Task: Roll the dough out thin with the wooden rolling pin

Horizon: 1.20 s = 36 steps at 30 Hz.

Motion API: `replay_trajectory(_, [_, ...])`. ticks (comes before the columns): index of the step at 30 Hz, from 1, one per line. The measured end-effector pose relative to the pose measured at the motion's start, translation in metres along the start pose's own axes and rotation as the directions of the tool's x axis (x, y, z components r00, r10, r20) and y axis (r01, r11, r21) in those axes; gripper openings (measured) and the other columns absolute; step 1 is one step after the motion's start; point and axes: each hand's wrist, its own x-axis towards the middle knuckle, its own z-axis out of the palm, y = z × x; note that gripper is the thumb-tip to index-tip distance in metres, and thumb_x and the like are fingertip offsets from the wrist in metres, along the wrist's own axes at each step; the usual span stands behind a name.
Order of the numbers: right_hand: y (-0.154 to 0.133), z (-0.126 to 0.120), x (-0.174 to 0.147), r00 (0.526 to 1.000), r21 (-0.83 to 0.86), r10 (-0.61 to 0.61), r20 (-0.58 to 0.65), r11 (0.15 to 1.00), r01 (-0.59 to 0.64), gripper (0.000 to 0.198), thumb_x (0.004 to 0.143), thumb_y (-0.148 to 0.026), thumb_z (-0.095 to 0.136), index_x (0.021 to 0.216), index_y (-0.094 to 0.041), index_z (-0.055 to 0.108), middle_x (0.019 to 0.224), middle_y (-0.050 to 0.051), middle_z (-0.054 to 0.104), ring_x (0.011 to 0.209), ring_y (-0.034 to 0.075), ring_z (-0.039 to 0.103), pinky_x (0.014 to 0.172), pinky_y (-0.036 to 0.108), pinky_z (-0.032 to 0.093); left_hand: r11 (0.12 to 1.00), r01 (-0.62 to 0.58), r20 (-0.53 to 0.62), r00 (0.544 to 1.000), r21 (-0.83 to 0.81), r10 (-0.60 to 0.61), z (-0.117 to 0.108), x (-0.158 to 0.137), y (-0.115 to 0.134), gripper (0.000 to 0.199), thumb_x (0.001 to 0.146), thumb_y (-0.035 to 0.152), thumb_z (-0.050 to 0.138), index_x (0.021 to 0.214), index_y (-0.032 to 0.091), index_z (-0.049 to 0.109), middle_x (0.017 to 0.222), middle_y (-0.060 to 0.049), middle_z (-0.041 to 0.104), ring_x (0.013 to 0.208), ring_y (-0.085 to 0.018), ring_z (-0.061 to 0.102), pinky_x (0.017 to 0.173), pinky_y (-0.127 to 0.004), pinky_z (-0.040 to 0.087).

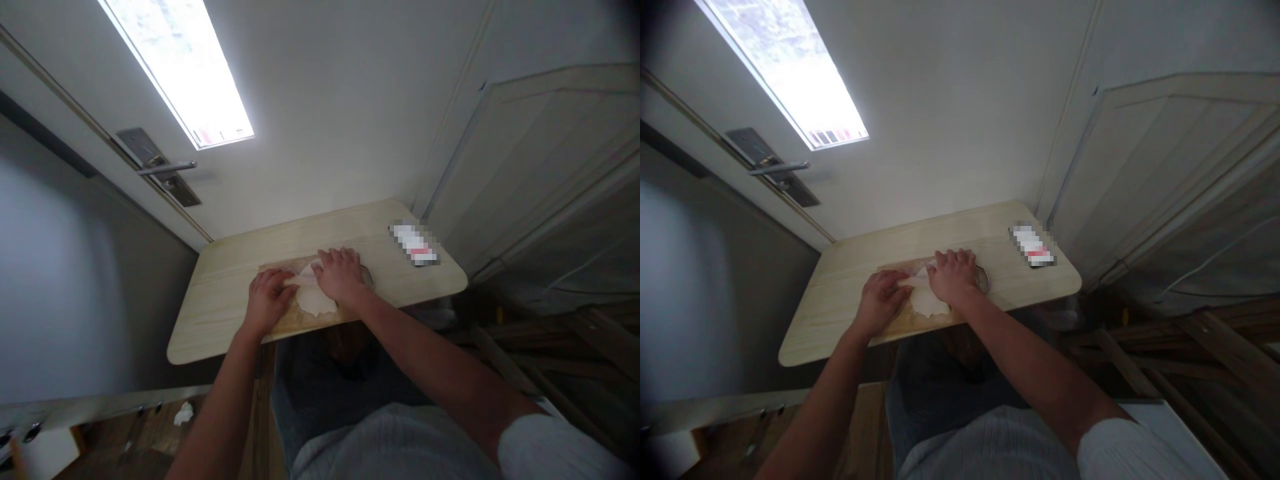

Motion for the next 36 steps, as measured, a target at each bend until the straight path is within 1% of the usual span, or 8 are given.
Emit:
replay_trajectory(5, [0.006,0.000,-0.016,0.998,-0.006,0.036,0.054,0.999,-0.036,0.058,0.101,-0.057,0.032,0.146,-0.023,0.047,0.148,0.016,0.050,0.140,0.039,0.033,0.109,0.062,0.022,0.975,0.192,-0.265,0.951,0.113,-0.157,0.002,-0.017,0.021,0.049,0.087,0.044,0.065,0.129,0.020,0.058,0.128,-0.014,0.062,0.124,-0.032,0.053,0.108,-0.050,0.039])
replay_trajectory(6, [0.008,-0.001,-0.018,0.998,-0.007,0.036,0.046,0.999,-0.036,0.059,0.100,-0.058,0.032,0.145,-0.023,0.047,0.148,0.016,0.050,0.141,0.039,0.032,0.109,0.062,0.022,0.970,0.212,-0.269,0.947,0.114,-0.176,0.002,-0.024,0.028,0.050,0.088,0.044,0.064,0.130,0.020,0.057,0.128,-0.015,0.062,0.123,-0.033,0.053,0.108,-0.051,0.038])
replay_trajectory(10, [0.015,0.000,-0.023,0.999,-0.006,0.022,-0.027,1.000,-0.022,0.055,0.100,-0.058,0.034,0.139,-0.023,0.052,0.146,0.015,0.052,0.139,0.035,0.034,0.109,0.059,0.023,0.972,0.223,-0.198,0.959,0.073,-0.205,0.002,-0.045,0.052,0.047,0.086,0.039,0.065,0.130,0.024,0.055,0.139,-0.012,0.058,0.130,-0.033,0.050,0.111,-0.053,0.033])
replay_trajectory(16, [0.021,0.004,-0.024,0.993,0.001,0.031,-0.118,1.000,-0.031,0.050,0.100,-0.057,0.038,0.107,-0.017,0.068,0.119,0.016,0.066,0.118,0.031,0.051,0.097,0.044,0.037,0.963,0.269,-0.147,0.954,0.026,-0.263,0.013,-0.058,0.064,0.041,0.085,0.037,0.066,0.123,0.023,0.062,0.120,-0.011,0.069,0.123,-0.034,0.055,0.109,-0.056,0.034])
replay_trajectory(20, [0.023,0.003,-0.023,0.997,0.014,0.043,-0.069,0.999,-0.042,0.055,0.100,-0.060,0.034,0.090,-0.019,0.070,0.096,0.011,0.070,0.095,0.025,0.061,0.083,0.037,0.042,0.962,0.271,-0.112,0.955,-0.045,-0.274,0.024,-0.065,0.074,0.039,0.085,0.034,0.067,0.122,0.024,0.062,0.125,-0.011,0.068,0.127,-0.034,0.054,0.115,-0.063,0.023])
replay_trajectory(24, [0.025,-0.001,-0.019,0.998,0.035,0.064,0.008,0.997,-0.064,0.065,0.099,-0.067,0.027,0.088,-0.021,0.071,0.091,0.010,0.073,0.083,0.022,0.065,0.072,0.033,0.043,0.951,0.281,-0.124,0.947,-0.130,-0.297,0.027,-0.070,0.075,0.035,0.085,0.035,0.067,0.118,0.025,0.063,0.126,-0.011,0.068,0.125,-0.032,0.056,0.115,-0.062,0.024])
replay_trajectory(29, [0.027,-0.004,-0.012,0.997,0.046,0.047,0.069,0.998,-0.050,0.070,0.098,-0.070,0.022,0.087,-0.021,0.071,0.090,0.009,0.074,0.080,0.023,0.068,0.067,0.032,0.043,0.974,0.169,-0.114,0.976,-0.153,-0.187,0.029,-0.078,0.071,0.028,0.089,0.033,0.063,0.115,0.027,0.066,0.124,-0.007,0.070,0.127,-0.029,0.057,0.118,-0.059,0.021])
replay_trajectory(36, [0.030,-0.009,0.002,0.996,0.003,-0.071,0.055,0.997,0.071,0.069,0.099,-0.067,0.023,0.088,-0.020,0.073,0.093,0.010,0.075,0.087,0.023,0.066,0.072,0.032,0.043,0.981,0.031,-0.031,0.999,-0.191,-0.037,0.023,-0.075,0.078,0.024,0.090,0.030,0.061,0.113,0.029,0.068,0.118,-0.002,0.073,0.128,-0.026,0.056,0.119,-0.055,0.024])
